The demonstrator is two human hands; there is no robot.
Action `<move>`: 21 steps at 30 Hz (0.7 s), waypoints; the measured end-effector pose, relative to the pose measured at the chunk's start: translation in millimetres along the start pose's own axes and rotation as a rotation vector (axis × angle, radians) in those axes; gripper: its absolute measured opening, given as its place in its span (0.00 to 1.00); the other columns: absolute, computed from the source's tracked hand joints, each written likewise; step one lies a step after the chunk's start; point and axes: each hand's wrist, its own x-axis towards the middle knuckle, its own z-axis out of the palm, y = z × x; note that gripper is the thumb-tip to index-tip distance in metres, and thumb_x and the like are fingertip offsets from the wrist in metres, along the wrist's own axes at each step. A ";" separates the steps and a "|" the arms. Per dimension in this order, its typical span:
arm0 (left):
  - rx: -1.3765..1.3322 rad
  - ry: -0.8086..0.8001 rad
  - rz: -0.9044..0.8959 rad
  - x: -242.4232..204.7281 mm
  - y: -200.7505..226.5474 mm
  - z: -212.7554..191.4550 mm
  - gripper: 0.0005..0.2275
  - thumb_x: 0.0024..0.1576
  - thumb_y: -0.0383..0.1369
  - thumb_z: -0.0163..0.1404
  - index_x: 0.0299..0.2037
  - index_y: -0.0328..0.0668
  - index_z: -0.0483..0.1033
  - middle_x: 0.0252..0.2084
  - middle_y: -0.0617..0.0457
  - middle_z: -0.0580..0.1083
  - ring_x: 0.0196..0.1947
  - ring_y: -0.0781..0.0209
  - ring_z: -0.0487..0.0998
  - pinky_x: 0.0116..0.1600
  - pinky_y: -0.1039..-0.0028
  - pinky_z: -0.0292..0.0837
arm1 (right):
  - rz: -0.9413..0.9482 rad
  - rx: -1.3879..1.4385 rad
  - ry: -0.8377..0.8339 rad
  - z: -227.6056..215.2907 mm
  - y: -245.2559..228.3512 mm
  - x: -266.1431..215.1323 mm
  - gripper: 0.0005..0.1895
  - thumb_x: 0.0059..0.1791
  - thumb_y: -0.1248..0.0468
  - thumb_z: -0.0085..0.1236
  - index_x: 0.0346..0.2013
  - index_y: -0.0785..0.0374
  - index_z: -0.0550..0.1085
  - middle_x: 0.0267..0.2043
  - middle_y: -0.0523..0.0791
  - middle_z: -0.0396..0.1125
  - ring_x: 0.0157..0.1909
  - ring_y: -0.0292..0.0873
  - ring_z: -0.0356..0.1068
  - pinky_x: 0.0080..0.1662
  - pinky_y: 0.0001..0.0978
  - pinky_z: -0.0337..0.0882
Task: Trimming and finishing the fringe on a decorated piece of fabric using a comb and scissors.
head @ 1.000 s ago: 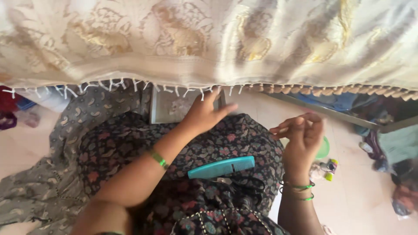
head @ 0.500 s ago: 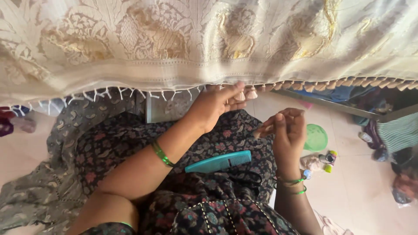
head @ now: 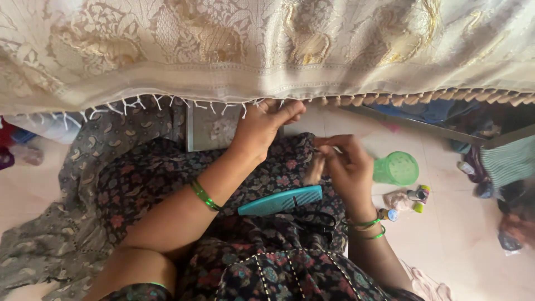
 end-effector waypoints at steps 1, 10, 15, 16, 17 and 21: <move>-0.017 0.025 0.022 -2.8 6.7 2.2 0.10 0.58 0.29 0.60 0.44 0.28 0.80 0.40 0.47 0.81 0.40 0.62 0.82 0.48 0.71 0.79 | -0.145 -0.127 -0.027 2.8 -8.8 2.0 0.05 0.55 0.70 0.54 0.43 0.69 0.69 0.43 0.50 0.74 0.41 0.40 0.75 0.39 0.25 0.74; -0.049 0.003 -0.065 -22.5 15.1 -0.9 0.09 0.59 0.30 0.57 0.45 0.33 0.79 0.40 0.49 0.80 0.42 0.61 0.82 0.49 0.71 0.80 | -0.124 -0.296 -0.057 15.0 -23.6 6.8 0.04 0.50 0.73 0.63 0.39 0.69 0.77 0.36 0.45 0.75 0.36 0.34 0.74 0.38 0.25 0.73; -0.009 -0.046 -0.015 -25.6 9.8 1.8 0.07 0.60 0.28 0.56 0.45 0.34 0.78 0.41 0.54 0.78 0.41 0.66 0.78 0.49 0.75 0.76 | -0.292 -0.361 -0.080 26.0 -46.3 15.0 0.07 0.51 0.76 0.60 0.44 0.68 0.77 0.40 0.46 0.74 0.41 0.38 0.76 0.42 0.27 0.73; -0.012 -0.047 0.019 -26.2 10.0 3.6 0.06 0.60 0.27 0.56 0.44 0.35 0.77 0.40 0.55 0.77 0.40 0.67 0.78 0.48 0.74 0.77 | -0.337 -0.386 -0.076 26.7 -47.5 15.5 0.09 0.51 0.77 0.59 0.46 0.68 0.77 0.41 0.47 0.73 0.42 0.40 0.76 0.43 0.28 0.74; -0.014 -0.048 0.052 -26.8 10.2 5.3 0.05 0.60 0.26 0.55 0.43 0.35 0.76 0.40 0.56 0.77 0.40 0.69 0.77 0.46 0.74 0.77 | -0.382 -0.411 -0.072 27.3 -48.8 16.2 0.12 0.50 0.78 0.57 0.47 0.68 0.77 0.43 0.49 0.72 0.43 0.41 0.75 0.44 0.29 0.74; 0.063 -0.093 0.126 -30.9 6.6 3.7 0.03 0.63 0.25 0.55 0.43 0.33 0.77 0.39 0.54 0.78 0.39 0.68 0.78 0.45 0.75 0.75 | -0.456 -0.439 -0.044 24.8 -51.4 18.7 0.15 0.49 0.80 0.55 0.48 0.67 0.78 0.45 0.49 0.72 0.46 0.44 0.75 0.47 0.31 0.75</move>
